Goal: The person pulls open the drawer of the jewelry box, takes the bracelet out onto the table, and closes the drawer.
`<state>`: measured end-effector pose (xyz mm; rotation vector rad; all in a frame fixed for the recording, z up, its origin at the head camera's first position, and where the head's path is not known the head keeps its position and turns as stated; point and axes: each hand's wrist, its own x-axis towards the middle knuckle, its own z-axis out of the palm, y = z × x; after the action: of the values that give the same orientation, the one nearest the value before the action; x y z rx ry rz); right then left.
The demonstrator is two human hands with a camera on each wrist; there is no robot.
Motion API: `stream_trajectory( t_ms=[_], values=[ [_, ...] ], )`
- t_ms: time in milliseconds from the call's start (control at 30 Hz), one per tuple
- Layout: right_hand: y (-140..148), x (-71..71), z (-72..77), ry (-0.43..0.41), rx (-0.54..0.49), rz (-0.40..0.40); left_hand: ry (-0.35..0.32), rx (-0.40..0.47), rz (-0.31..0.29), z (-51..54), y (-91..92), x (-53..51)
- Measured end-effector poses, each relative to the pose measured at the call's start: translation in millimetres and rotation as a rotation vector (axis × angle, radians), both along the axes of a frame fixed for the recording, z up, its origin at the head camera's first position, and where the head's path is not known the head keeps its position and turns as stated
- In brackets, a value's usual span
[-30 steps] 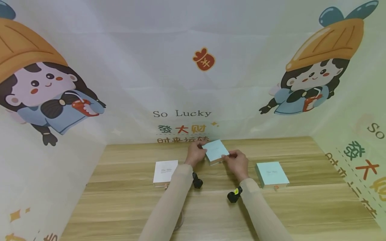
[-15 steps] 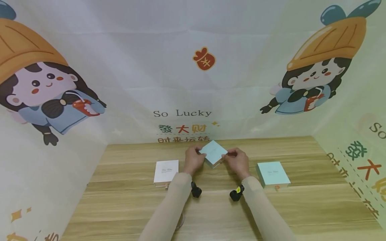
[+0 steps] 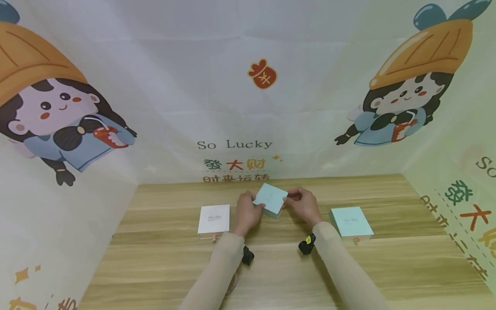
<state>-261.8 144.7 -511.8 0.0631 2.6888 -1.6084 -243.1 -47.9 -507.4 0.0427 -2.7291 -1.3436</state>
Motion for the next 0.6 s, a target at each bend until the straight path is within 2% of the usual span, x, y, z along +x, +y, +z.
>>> stream_trajectory(
  t_ms=[267, 467, 600],
  values=[
    [-0.7, -8.6, -0.3, 0.008, 0.015, 0.111, 0.014, -0.121, -0.044, 4.6, -4.1, 12.4],
    [-3.0, -14.7, -2.0, 0.033, 0.024, 0.178, -0.036, -0.225, -0.020, 7.0, -2.1, 21.2],
    [-5.8, -16.1, -1.8, 0.038, 0.025, 0.207, -0.059, -0.246, 0.006, 9.8, 1.5, 29.0]
  ],
)
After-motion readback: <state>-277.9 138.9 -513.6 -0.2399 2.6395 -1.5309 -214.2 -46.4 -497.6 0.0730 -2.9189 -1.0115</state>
